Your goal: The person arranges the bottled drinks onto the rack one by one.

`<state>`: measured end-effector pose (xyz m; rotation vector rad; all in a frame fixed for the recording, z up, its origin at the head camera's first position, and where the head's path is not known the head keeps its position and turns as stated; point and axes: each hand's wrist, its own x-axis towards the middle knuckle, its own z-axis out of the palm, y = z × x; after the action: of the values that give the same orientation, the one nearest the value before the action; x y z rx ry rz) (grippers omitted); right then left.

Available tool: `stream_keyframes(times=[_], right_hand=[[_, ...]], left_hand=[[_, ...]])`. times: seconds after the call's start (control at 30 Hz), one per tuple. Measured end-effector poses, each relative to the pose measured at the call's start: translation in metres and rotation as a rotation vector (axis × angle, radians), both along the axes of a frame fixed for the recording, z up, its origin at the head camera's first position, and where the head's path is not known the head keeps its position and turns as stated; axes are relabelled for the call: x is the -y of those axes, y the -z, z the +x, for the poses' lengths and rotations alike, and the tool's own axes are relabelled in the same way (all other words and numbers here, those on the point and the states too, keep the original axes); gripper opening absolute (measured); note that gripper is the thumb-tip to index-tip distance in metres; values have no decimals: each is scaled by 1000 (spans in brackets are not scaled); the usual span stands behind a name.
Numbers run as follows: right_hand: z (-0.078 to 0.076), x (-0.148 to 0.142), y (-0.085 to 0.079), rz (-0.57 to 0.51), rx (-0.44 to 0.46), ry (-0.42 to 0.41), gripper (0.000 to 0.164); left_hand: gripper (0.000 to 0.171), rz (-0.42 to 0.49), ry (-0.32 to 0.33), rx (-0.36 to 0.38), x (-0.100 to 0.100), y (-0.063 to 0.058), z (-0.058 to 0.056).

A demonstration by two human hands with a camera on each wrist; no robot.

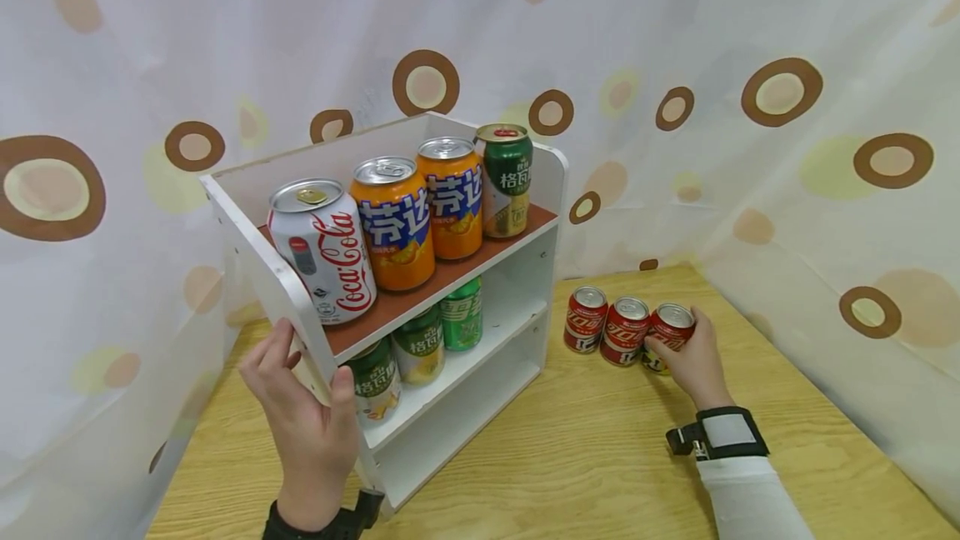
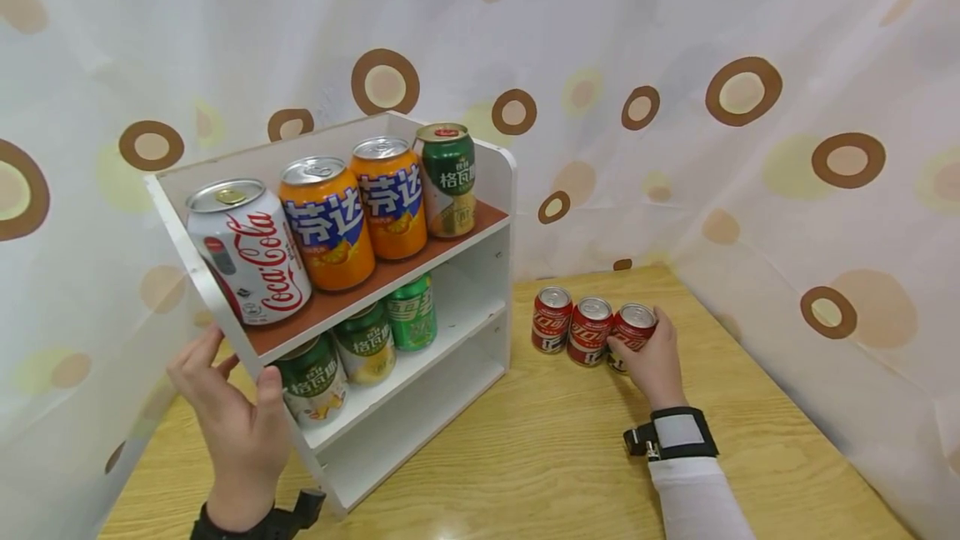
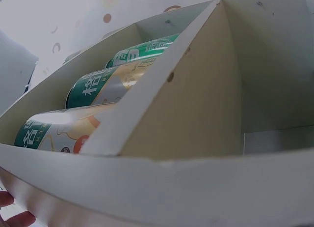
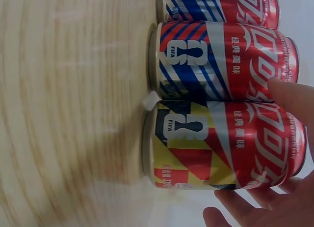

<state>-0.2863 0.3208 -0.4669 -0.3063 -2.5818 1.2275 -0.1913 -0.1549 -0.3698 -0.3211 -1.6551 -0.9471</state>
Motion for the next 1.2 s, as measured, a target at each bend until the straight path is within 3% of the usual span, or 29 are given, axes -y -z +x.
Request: stream_keyframes(times=[0.5,0.97,1.2], right_hand=[[-6,-6,16,-32,14,0,97],[-7,-7,18,-58,83,28,97],[-6,-7,19,-77,70,29,94]], left_hand=[[77,-14,-1,0,1,0,0],[77,-15,-1,6,2,1,-1],[77,-16,-4,5,2,2,-1]])
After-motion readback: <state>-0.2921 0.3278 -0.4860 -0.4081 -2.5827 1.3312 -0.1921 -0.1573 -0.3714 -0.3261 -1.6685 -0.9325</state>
